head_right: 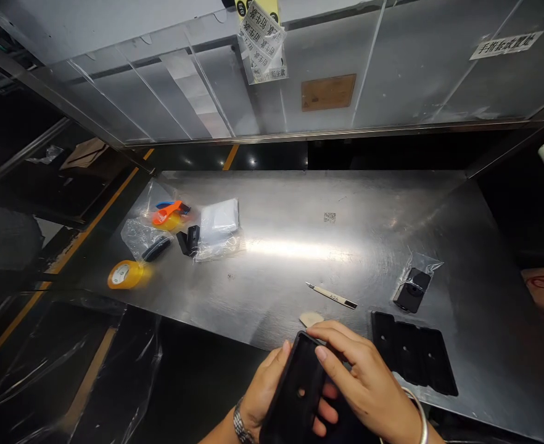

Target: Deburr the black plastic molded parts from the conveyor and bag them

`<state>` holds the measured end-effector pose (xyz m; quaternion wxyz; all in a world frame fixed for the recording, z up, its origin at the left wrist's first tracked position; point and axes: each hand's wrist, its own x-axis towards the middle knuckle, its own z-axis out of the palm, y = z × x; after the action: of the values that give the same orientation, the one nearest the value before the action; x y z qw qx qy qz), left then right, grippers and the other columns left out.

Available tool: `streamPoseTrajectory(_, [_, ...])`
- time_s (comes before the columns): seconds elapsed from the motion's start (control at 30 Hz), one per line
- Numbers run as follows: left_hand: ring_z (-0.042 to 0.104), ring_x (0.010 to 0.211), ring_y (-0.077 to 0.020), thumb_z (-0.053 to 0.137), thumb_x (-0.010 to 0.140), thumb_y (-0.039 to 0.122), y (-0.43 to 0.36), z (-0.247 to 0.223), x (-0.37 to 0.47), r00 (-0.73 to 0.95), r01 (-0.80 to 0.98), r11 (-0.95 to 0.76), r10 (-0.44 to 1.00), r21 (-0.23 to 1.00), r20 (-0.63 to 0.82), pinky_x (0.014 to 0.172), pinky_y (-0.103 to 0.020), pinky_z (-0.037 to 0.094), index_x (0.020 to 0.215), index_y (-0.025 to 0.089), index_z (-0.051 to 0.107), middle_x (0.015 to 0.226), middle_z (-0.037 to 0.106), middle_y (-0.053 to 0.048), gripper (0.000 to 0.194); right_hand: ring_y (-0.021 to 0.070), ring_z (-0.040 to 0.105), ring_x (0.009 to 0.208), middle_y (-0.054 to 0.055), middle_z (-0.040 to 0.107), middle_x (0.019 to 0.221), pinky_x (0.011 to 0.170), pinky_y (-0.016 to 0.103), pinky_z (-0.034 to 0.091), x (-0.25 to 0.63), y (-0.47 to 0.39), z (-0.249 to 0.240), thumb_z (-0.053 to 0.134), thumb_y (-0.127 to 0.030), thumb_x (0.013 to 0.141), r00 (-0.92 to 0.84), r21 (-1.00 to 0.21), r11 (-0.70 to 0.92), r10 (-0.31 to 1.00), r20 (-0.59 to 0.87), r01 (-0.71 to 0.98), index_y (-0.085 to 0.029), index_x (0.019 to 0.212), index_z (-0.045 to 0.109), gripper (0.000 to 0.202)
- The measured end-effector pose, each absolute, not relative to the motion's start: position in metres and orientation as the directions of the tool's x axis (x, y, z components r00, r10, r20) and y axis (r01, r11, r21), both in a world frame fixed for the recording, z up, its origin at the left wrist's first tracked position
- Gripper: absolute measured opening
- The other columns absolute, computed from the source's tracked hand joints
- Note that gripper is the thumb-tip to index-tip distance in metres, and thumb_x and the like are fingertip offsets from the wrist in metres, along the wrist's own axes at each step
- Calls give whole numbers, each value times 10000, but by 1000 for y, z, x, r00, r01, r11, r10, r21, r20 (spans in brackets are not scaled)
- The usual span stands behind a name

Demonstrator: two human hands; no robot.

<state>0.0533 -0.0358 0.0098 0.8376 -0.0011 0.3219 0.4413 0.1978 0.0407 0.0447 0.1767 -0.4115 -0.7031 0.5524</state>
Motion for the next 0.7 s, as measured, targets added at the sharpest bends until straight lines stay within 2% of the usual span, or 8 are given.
streamPoseTrajectory(0.17, [682,541,-219,570,806,498,-38,10,48,242,-703,548,784,454,-572,487,-287,529,1024,113,594,688,695,-101,444,205,653,946,86,678,1054,800,301,554,201,34,41,490,-285,898,-589,-896,139,793,-155,422,-222,1084,653,255])
streamPoseTrajectory(0.27, [676,564,-223,532,833,475,-37,16,43,231,-642,558,795,526,-561,516,-302,519,1058,109,605,670,689,-93,436,197,634,978,80,651,1111,809,294,551,203,36,44,497,-252,896,-621,-846,254,776,-111,468,-239,1188,584,305])
streamPoseTrajectory(0.37, [672,743,-241,505,846,474,-36,23,39,190,-546,566,801,617,-567,655,-334,517,1039,112,647,776,701,-102,434,211,586,1054,82,617,1162,862,323,528,202,42,50,551,-239,865,-692,-783,411,721,-35,468,-249,1231,541,366])
streamPoseTrajectory(0.47, [627,854,-237,543,824,466,-36,26,38,134,-446,569,806,691,-577,768,-337,475,997,126,679,848,692,-86,405,215,596,976,89,641,1069,804,332,537,199,48,55,569,-206,846,-766,-751,497,643,-16,434,-210,1130,594,285])
streamPoseTrajectory(0.7, [539,619,-152,522,826,517,-39,28,36,203,-360,611,789,705,-580,649,-288,415,876,117,680,640,584,-17,432,203,600,762,72,664,814,657,324,510,196,51,57,564,-206,850,-802,-783,487,597,-26,387,-161,943,661,142])
